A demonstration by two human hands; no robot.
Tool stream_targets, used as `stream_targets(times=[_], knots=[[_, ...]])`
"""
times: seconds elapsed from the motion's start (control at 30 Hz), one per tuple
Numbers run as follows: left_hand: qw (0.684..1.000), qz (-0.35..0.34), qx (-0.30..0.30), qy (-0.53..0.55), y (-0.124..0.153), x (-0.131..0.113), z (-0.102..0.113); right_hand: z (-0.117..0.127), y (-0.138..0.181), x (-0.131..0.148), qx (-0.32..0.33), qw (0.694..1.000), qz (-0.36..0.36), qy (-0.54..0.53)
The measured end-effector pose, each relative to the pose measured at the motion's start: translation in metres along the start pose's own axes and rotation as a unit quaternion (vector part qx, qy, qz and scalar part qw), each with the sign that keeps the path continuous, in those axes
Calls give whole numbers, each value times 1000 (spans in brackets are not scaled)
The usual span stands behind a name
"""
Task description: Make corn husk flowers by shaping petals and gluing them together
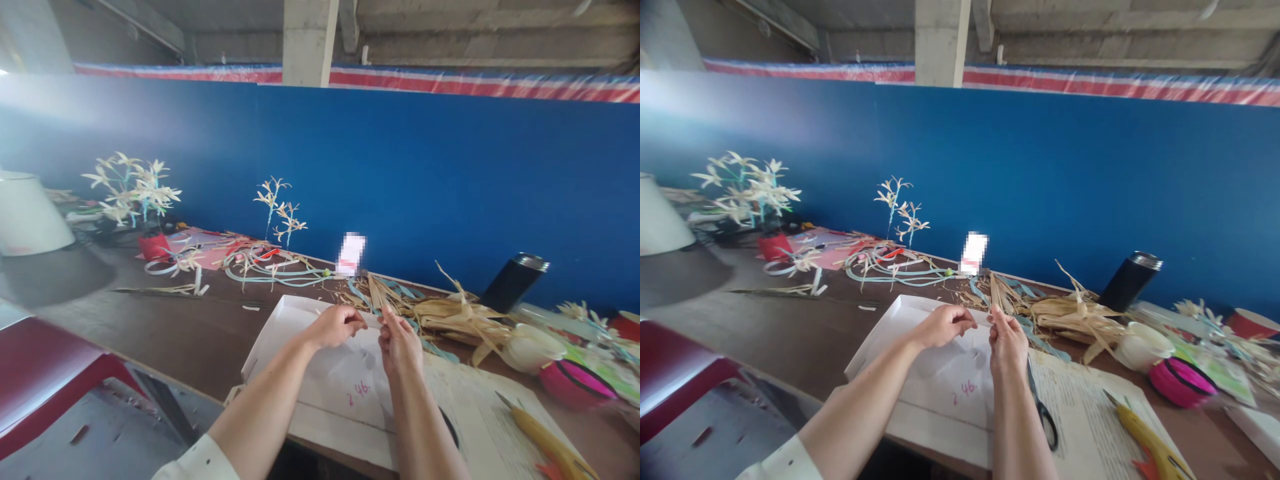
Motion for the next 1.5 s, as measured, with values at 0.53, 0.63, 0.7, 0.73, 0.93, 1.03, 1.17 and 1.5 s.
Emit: stream_targets(times=[0.53,0.63,0.7,0.73,0.93,1.03,1.17,1.5], knots=[[1000,-11,-13,21,-1,3,2,-2,6,7,14,990,27,138],[1000,-16,-17,21,-1,2,3,1,5,6,-21,971,37,236],[999,-17,-25,18,-1,2,3,3,4,6,-29,966,36,256],[999,-16,-30,18,-1,2,3,3,3,6,-27,968,37,247],[997,-14,-59,38,-1,4,4,-3,5,6,81,995,15,53],[997,-7,-65,43,-2,5,3,-3,3,5,85,996,3,10],[996,11,-73,57,-3,8,0,-2,3,4,62,998,5,-1],[992,-3,-125,-23,-4,7,-7,7,5,-1,-24,991,-11,129]])
Point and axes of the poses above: each hand's wrist, its own y-axis away from the middle knuckle, its own z-axis out of the back of the hand, x = y × z, the point moved 2 cm from there along -y, towards the middle knuckle, and after that the axes turned 15 degrees about y, right-handed, at the moved point
